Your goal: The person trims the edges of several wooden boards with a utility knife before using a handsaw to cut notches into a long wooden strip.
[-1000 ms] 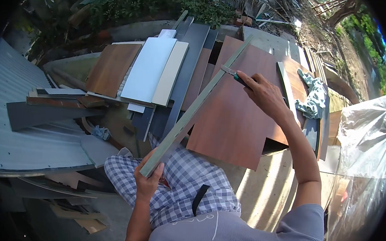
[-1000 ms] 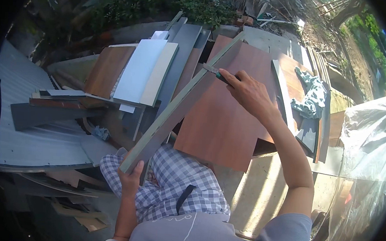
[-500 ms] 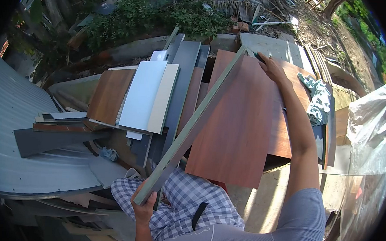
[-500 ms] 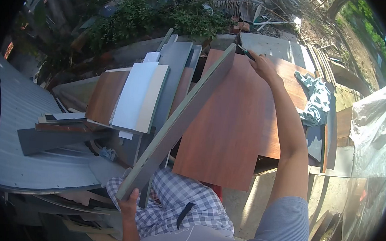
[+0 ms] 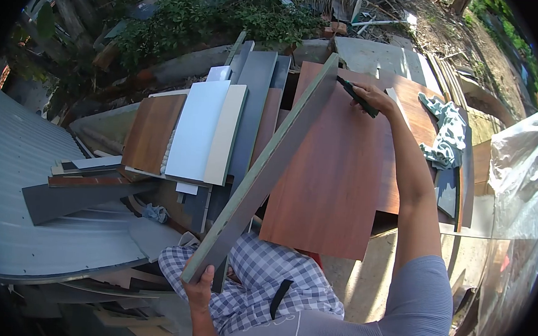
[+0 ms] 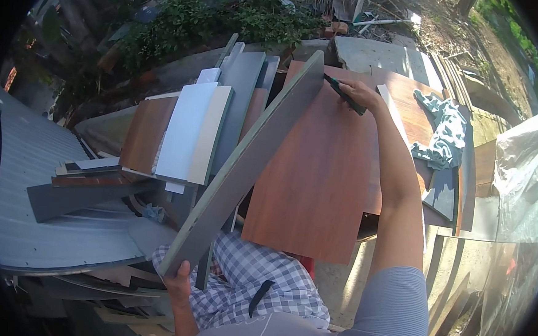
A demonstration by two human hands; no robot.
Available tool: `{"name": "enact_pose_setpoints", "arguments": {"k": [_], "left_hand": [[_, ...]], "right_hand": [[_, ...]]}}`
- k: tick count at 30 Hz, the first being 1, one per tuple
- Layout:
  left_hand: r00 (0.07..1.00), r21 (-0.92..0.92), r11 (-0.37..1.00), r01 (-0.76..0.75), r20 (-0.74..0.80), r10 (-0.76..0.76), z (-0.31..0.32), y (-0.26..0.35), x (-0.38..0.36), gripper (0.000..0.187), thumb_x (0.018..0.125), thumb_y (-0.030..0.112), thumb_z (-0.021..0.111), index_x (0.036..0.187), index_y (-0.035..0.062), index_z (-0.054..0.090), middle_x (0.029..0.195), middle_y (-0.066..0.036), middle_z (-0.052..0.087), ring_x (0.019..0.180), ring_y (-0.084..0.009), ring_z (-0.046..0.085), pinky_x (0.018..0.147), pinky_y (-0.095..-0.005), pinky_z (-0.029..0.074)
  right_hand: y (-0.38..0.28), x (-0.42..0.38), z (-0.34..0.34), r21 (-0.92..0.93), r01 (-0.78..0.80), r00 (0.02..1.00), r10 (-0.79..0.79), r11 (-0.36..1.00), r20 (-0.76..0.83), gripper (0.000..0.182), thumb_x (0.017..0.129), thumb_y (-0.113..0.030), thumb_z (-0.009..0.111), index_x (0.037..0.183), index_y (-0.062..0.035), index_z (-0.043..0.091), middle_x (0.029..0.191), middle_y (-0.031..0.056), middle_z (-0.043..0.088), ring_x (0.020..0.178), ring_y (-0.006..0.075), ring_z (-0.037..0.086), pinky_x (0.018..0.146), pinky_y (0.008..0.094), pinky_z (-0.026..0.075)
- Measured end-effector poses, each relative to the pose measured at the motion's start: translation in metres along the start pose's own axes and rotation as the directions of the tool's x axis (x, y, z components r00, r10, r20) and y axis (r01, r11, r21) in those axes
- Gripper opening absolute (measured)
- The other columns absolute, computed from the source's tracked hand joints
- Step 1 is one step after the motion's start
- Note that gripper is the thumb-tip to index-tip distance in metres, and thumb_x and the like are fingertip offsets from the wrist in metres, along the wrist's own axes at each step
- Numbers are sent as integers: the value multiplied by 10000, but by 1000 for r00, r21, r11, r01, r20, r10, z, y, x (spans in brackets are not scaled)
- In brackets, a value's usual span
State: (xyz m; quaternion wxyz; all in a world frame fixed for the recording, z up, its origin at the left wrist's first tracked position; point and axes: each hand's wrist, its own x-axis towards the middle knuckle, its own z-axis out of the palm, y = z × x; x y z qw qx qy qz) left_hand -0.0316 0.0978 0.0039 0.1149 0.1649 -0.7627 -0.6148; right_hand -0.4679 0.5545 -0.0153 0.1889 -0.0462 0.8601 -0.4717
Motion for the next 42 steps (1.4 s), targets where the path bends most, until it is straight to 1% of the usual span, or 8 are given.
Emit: {"name": "enact_pose_setpoints", "arguments": {"k": [8, 15, 20, 28, 30, 37, 38, 42], "left_hand": [[1000, -79, 997, 15, 2, -15, 8, 14, 0, 340, 828, 177, 693, 1081, -32, 602, 933, -54, 615, 834, -136, 559, 737, -274, 451], [996, -309, 947, 85, 25, -82, 20, 31, -14, 294, 829, 133, 668, 1073, -19, 609, 962, -51, 615, 878, -133, 565, 792, -280, 447], [951, -576, 762, 295, 99, -293, 29, 33, -24, 389, 841, 166, 658, 1179, 0, 564, 1120, -72, 576, 1029, -157, 547, 905, -314, 432], [850, -738, 432, 519, 389, -356, 71, 39, -5, 442, 872, 149, 633, 1271, 27, 485, 1197, -73, 532, 1127, -162, 516, 962, -339, 431], [838, -744, 399, 537, 416, -353, 79, 46, -4, 435, 876, 139, 622, 1269, 17, 483, 1208, -80, 539, 1127, -174, 533, 961, -351, 444], [784, -765, 227, 603, 514, -349, 90, 82, -5, 360, 885, 133, 607, 1208, 14, 504, 1180, -74, 563, 1095, -175, 565, 935, -360, 481], [778, -771, 195, 606, 524, -346, 91, 86, -3, 354, 886, 150, 610, 1195, 12, 506, 1156, -66, 563, 1076, -168, 566, 927, -353, 485], [740, -762, 92, 641, 581, -339, 89, 76, 0, 319, 887, 145, 608, 1165, 17, 515, 1145, -75, 569, 1068, -179, 571, 916, -358, 496]], "right_hand": [[4, -13, 9, -72, -19, 1000, 19, 997, 0, 401, 1001, -306, 419, 1358, -142, 500, 778, 48, 652, 611, 99, 581, 526, 271, 497], [-5, -65, 44, 152, 7, 956, 38, 988, -290, 492, 995, -357, 437, 1423, -118, 398, 845, 51, 608, 604, 88, 548, 551, 240, 490], [-6, -135, 84, 307, 104, 909, 36, 946, -416, 492, 997, -393, 433, 1383, -88, 429, 863, 54, 605, 603, 83, 544, 562, 237, 485], [7, -264, 160, 343, 78, 860, 110, 936, -497, 524, 998, -506, 328, 948, -38, 558, 743, 23, 538, 583, 83, 513, 524, 236, 441], [-17, -296, 192, 371, 93, 843, 125, 924, -523, 505, 1005, -458, 336, 1176, -26, 534, 807, 31, 535, 666, 81, 516, 576, 234, 435], [-53, -366, 284, 18, 347, 855, -309, 938, -417, 483, 967, -340, 481, 1320, -16, 419, 954, 71, 533, 787, 135, 519, 692, 279, 446], [-70, -375, 284, -9, 363, 872, -343, 932, -351, 470, 909, -275, 537, 1297, -33, 430, 1075, 185, 532, 947, 317, 562, 830, 379, 452], [-95, -378, 284, -145, 509, 812, -529, 848, -248, 518, 830, -192, 642, 1290, -52, 449, 1087, 175, 549, 950, 343, 581, 803, 400, 486]]}}
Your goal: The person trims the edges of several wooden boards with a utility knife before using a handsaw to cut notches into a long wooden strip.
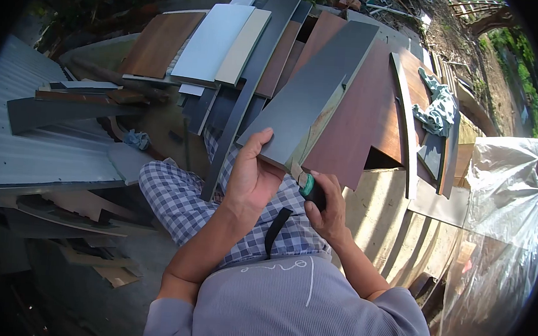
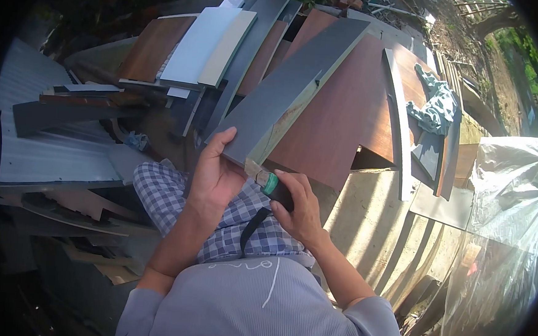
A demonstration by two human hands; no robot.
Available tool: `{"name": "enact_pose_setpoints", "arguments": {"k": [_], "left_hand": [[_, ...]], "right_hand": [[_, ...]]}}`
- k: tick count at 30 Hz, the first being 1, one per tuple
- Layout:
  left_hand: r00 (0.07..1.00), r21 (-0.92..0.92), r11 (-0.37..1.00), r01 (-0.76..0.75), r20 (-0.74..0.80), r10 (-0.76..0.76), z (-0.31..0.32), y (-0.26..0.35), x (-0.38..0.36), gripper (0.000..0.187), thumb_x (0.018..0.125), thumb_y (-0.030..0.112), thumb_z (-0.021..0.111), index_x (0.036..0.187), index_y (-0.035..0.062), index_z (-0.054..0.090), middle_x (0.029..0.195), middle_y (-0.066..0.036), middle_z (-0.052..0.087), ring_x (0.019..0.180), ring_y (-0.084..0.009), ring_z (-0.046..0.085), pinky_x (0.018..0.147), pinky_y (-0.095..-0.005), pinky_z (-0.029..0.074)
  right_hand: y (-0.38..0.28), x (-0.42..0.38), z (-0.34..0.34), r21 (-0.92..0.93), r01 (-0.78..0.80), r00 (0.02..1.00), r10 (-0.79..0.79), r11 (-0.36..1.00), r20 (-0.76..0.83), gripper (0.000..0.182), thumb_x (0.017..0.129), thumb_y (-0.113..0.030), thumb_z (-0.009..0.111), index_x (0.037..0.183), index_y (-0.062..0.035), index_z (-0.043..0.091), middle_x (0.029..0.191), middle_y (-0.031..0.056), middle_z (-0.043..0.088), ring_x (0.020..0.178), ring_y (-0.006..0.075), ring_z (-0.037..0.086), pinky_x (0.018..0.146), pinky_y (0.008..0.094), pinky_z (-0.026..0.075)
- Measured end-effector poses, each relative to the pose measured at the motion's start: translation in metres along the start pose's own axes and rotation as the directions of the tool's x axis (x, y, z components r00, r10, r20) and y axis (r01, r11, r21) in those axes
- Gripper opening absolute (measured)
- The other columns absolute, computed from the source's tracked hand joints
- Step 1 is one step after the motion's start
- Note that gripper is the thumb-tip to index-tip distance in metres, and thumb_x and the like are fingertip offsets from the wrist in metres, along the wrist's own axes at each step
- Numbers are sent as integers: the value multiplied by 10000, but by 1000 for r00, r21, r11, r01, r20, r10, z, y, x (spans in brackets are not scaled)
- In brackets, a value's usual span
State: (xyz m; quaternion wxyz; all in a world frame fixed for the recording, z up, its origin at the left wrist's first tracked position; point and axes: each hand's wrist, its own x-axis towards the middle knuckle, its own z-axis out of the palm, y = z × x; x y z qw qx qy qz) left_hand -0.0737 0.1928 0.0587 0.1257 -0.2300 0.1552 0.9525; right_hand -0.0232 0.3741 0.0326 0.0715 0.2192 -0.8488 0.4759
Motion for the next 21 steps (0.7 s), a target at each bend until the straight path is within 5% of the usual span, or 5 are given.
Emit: {"name": "enact_pose_setpoints", "arguments": {"k": [5, 7, 19, 21], "left_hand": [[999, -68, 997, -27, -42, 24, -6, -1, -1, 311, 895, 131, 595, 1164, 0, 513, 1139, -100, 589, 1058, -201, 593, 922, -373, 509], [997, -86, 996, -32, -68, 26, -12, -1, -2, 317, 902, 118, 582, 1177, -21, 507, 1139, -117, 606, 1052, -219, 613, 929, -382, 517], [999, -87, 996, 28, -26, -31, -33, -6, -13, 317, 911, 139, 569, 1188, -5, 517, 1161, -99, 608, 1084, -208, 614, 940, -375, 524], [998, -209, 976, 67, 1, -68, -41, -3, -14, 286, 924, 117, 546, 1175, -21, 525, 1161, -147, 611, 1080, -254, 621, 920, -395, 550]], "right_hand": [[-6, 15, -15, -120, 59, 995, -48, 991, 88, 576, 776, -153, 711, 1298, -93, 477, 1087, 152, 560, 922, 333, 604, 757, 410, 524], [-7, 20, -28, -234, -9, 986, 48, 972, 162, 576, 780, -170, 712, 1311, -124, 493, 1059, 131, 563, 906, 309, 612, 748, 396, 532], [40, 67, -64, -449, -218, 971, 239, 866, -10, 447, 879, -185, 624, 1304, -114, 507, 998, 153, 573, 858, 316, 604, 740, 408, 488], [32, 68, -68, -399, -168, 980, 196, 901, 30, 455, 868, -176, 629, 1302, -110, 508, 991, 155, 572, 852, 319, 601, 737, 408, 487]]}}
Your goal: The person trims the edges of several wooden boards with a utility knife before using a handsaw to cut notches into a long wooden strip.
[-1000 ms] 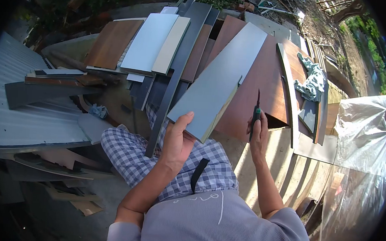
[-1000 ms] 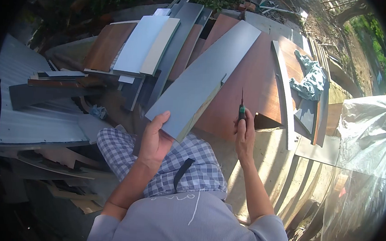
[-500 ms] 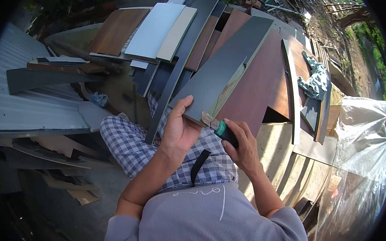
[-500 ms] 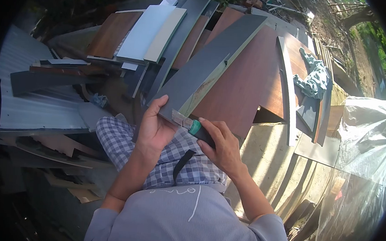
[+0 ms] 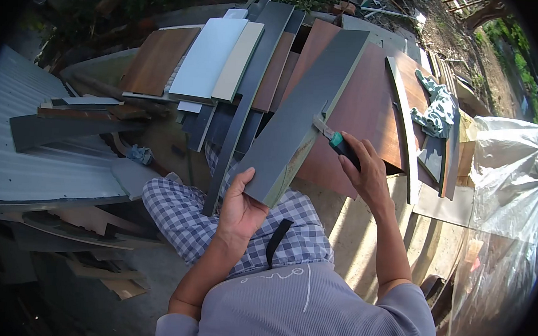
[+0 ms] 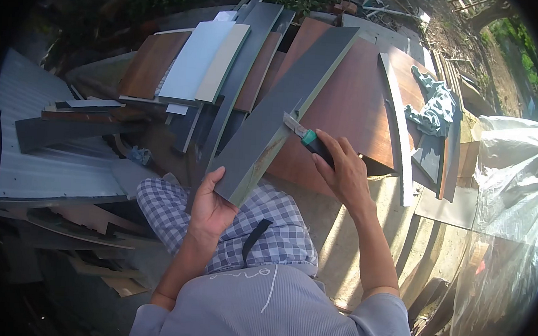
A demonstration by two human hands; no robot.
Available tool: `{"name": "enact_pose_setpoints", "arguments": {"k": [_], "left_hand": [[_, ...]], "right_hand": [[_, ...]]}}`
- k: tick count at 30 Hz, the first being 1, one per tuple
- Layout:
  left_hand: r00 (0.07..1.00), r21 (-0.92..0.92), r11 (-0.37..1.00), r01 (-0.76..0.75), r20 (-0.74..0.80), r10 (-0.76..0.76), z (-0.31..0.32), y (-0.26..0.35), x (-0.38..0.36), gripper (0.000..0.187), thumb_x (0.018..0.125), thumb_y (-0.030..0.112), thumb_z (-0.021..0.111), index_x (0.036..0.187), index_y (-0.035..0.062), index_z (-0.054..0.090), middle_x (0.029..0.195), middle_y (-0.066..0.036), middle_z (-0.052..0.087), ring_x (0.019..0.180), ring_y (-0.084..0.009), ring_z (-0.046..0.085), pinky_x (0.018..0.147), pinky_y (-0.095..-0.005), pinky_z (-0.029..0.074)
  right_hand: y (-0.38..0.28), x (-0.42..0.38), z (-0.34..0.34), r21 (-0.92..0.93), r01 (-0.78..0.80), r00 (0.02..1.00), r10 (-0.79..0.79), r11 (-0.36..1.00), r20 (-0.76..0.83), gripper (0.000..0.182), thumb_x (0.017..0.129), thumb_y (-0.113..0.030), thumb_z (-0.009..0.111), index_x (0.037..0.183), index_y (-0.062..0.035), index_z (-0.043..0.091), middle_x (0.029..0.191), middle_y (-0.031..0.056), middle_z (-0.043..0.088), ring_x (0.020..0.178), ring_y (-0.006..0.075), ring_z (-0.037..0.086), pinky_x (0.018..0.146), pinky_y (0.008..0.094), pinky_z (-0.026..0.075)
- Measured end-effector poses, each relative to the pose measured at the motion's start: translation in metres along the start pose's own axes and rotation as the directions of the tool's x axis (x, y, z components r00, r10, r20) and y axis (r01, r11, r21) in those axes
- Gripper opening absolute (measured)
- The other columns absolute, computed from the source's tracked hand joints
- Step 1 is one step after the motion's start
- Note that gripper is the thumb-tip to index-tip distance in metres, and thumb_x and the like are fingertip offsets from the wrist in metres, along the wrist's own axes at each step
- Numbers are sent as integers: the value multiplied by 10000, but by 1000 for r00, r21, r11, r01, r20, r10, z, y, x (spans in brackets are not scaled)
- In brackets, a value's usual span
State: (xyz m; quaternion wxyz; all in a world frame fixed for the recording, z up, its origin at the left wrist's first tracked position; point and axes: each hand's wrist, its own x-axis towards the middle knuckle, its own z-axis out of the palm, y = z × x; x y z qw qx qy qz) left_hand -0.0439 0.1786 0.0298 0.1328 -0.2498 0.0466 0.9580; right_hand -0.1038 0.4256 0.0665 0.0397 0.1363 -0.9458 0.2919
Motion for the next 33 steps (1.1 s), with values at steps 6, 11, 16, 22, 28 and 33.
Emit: {"name": "enact_pose_setpoints", "arguments": {"k": [6, 11, 16, 22, 28, 33], "left_hand": [[973, -300, 928, 222, 126, -193, -24, 22, -16, 324, 945, 136, 499, 1192, -73, 511, 1232, -230, 559, 1175, -319, 558, 937, -456, 539], [972, -407, 883, 234, 82, -220, -38, 30, -33, 388, 947, 137, 489, 1266, -83, 470, 1303, -248, 512, 1239, -325, 503, 988, -464, 495], [975, -368, 910, 192, -37, -221, -32, 29, -39, 332, 935, 140, 532, 1171, -93, 526, 1202, -253, 573, 1070, -340, 622, 899, -427, 563], [952, -471, 834, 285, 42, -302, -47, 34, -40, 370, 939, 151, 505, 1224, -86, 512, 1242, -248, 563, 1200, -316, 542, 955, -432, 523], [951, -489, 833, 259, -21, -308, -54, 34, -41, 382, 929, 148, 519, 1233, -83, 499, 1248, -236, 563, 1186, -313, 554, 925, -429, 542], [948, -502, 829, 247, -54, -315, -54, 32, -41, 407, 922, 151, 529, 1263, -66, 479, 1267, -215, 555, 1178, -305, 562, 903, -438, 553]], "right_hand": [[5, -4, 22, 77, 164, 985, -159, 983, -72, 533, 817, -145, 671, 1316, -134, 485, 1037, 135, 574, 908, 327, 607, 755, 422, 512], [12, 13, 42, 118, 188, 979, -176, 975, -100, 501, 840, -147, 639, 1316, -106, 488, 988, 165, 570, 851, 335, 595, 729, 401, 484], [27, 40, 45, 166, 150, 987, -137, 975, -87, 480, 862, -151, 620, 1323, -129, 487, 1001, 160, 571, 878, 344, 596, 761, 402, 484], [78, 101, 33, 111, 106, 986, -91, 988, -138, 406, 920, -231, 581, 1297, -98, 512, 1065, 168, 594, 942, 350, 609, 793, 415, 488], [153, 182, 18, 18, 142, 964, -134, 990, -229, 377, 920, -254, 580, 1249, -71, 555, 1111, 187, 618, 1013, 367, 602, 852, 416, 472], [199, 239, 8, -12, 72, 962, -73, 997, -263, 385, 925, -286, 574, 1239, -64, 568, 1159, 195, 618, 1072, 371, 585, 891, 418, 458]]}}
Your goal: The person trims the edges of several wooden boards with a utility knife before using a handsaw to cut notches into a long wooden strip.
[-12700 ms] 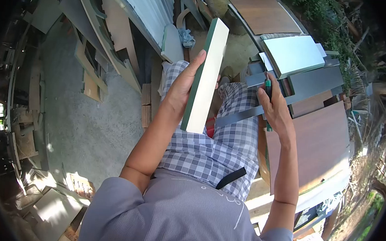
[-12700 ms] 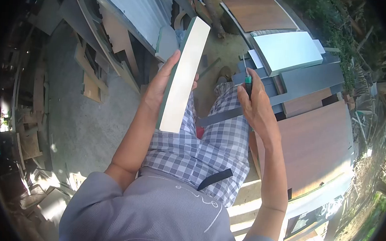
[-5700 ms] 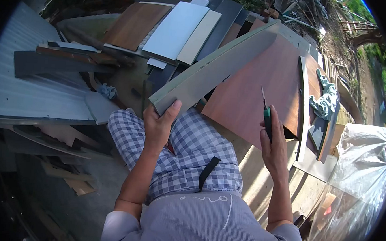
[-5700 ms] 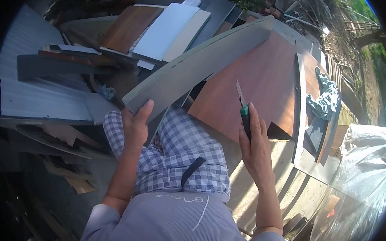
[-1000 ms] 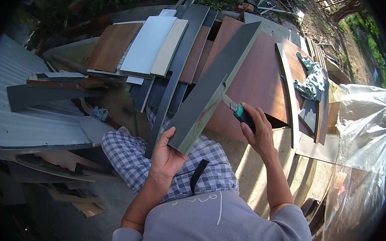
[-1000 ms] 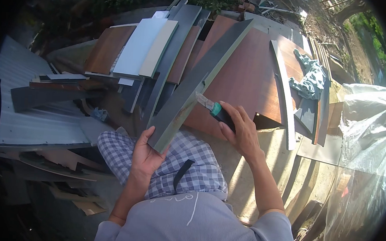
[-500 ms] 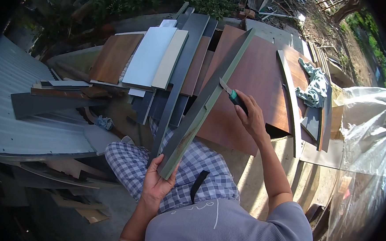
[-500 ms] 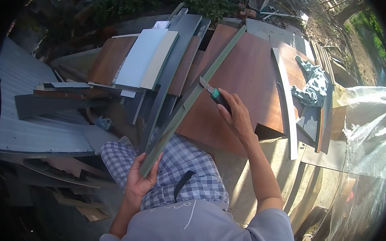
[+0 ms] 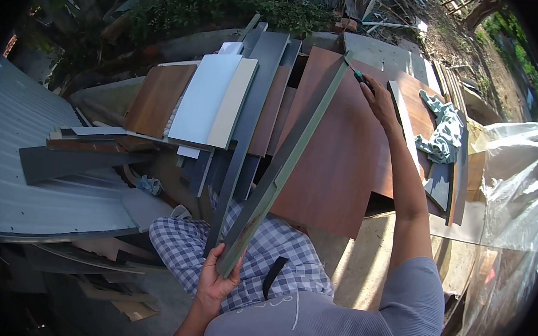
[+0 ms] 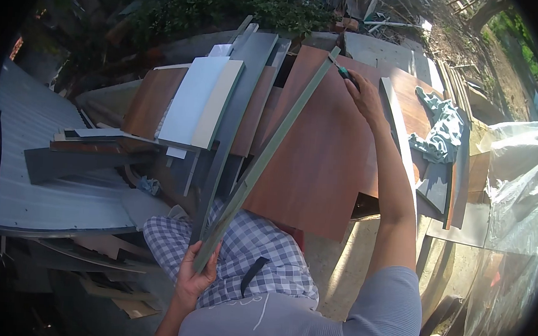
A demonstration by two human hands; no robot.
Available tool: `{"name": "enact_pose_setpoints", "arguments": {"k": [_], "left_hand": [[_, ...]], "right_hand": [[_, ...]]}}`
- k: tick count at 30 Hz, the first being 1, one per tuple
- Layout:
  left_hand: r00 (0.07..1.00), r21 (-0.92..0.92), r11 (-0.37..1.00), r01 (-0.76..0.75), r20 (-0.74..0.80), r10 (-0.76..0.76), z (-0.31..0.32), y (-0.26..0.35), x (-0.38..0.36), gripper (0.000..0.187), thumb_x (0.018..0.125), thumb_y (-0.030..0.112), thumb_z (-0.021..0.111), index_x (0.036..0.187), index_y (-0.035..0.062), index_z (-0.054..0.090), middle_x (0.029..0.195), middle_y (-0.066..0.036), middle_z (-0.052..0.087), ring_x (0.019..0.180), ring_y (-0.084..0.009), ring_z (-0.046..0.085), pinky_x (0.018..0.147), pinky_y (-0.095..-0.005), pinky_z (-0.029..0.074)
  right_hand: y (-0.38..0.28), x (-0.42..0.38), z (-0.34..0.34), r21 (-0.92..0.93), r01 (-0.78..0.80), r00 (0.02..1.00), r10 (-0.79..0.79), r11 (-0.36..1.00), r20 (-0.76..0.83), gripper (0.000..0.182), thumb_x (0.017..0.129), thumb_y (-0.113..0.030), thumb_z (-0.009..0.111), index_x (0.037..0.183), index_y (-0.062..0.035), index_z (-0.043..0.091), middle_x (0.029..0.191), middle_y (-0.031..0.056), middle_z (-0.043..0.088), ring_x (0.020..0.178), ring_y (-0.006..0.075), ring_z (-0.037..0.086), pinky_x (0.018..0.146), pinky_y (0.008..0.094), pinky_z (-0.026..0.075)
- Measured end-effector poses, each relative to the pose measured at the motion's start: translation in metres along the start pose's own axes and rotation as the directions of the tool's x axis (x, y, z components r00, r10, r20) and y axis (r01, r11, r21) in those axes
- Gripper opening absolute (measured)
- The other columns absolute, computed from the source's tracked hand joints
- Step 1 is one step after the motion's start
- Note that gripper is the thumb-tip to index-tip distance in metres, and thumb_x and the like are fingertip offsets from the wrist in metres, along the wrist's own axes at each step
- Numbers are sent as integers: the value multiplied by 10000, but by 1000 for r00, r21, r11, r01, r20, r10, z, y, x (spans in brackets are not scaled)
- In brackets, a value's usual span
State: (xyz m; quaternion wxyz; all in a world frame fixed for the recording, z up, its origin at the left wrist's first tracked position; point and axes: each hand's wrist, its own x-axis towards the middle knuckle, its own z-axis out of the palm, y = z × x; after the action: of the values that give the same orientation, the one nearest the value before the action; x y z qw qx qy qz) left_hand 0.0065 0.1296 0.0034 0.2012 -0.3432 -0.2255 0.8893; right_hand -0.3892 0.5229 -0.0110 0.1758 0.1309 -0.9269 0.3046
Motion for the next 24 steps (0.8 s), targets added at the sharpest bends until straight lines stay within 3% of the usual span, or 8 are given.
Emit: {"name": "enact_pose_setpoints", "arguments": {"k": [6, 8, 10, 11, 12, 15, 18, 24], "left_hand": [[1000, 74, 997, -23, -6, 23, -4, 3, 0, 372, 922, 155, 536, 1226, -59, 516, 1217, -207, 588, 1167, -299, 572, 875, -431, 570], [999, 91, 995, -32, -3, 33, -7, 5, 1, 351, 921, 150, 537, 1202, -60, 532, 1198, -204, 599, 1158, -297, 579, 869, -430, 575], [998, 98, 993, -58, 12, 57, -8, 4, 0, 330, 921, 144, 538, 1179, -61, 548, 1178, -201, 609, 1148, -294, 586, 862, -428, 579], [993, 178, 977, -114, 37, 109, -7, 0, 0, 355, 918, 141, 547, 1206, -63, 516, 1167, -211, 605, 1080, -307, 618, 857, -420, 582], [985, 256, 952, -170, 62, 159, -6, -3, 0, 385, 914, 138, 556, 1232, -66, 484, 1156, -221, 601, 1012, -320, 651, 852, -412, 585], [939, 495, 804, -329, 82, 333, 6, -18, -1, 412, 908, 127, 561, 1271, -37, 456, 1225, -176, 572, 1119, -286, 598, 956, -414, 520], [936, 620, 722, -306, 60, 346, 9, -22, -4, 489, 897, 154, 588, 1326, 6, 405, 1275, -161, 528, 1174, -269, 555, 1005, -424, 469], [919, 757, 568, -324, 108, 380, -8, -12, -6, 561, 886, 202, 608, 1356, -3, 381, 1303, -168, 499, 1211, -274, 519, 1032, -439, 428]], "right_hand": [[40, 42, 11, -49, -173, 984, 171, 984, -41, 420, 907, -361, 582, 1214, -75, 585, 1084, 217, 644, 1032, 401, 598, 867, 414, 467], [49, 42, 21, 13, -218, 975, 218, 976, -50, 465, 900, -423, 590, 1201, -69, 592, 979, 175, 668, 882, 335, 648, 757, 384, 506], [30, 33, 25, 612, -514, 813, 569, 602, 123, 481, 895, -469, 603, 1114, -40, 606, 814, 88, 603, 682, 188, 598, 588, 311, 492], [20, 27, 28, 752, -510, 783, 587, 418, 204, 495, 882, -499, 621, 1031, -28, 587, 748, 16, 492, 602, 82, 482, 498, 232, 422], [20, 21, 36, 750, -513, 789, 574, 419, 219, 495, 882, -499, 621, 1031, -28, 587, 748, 16, 492, 602, 82, 482, 498, 232, 422], [11, -2, 48, 899, -436, 791, 459, -42, 405, 380, 853, -438, 688, 931, -93, 549, 708, -23, 518, 560, 82, 513, 482, 207, 437], [-7, -24, 54, 919, -382, 768, 518, -101, 376, 487, 858, -455, 676, 1072, -39, 543, 792, 14, 558, 632, 107, 560, 533, 272, 497], [2, -48, 67, 876, -481, 741, 550, 37, 384, 351, 850, -338, 712, 999, -57, 563, 803, 29, 597, 623, 126, 597, 514, 248, 494]]}}
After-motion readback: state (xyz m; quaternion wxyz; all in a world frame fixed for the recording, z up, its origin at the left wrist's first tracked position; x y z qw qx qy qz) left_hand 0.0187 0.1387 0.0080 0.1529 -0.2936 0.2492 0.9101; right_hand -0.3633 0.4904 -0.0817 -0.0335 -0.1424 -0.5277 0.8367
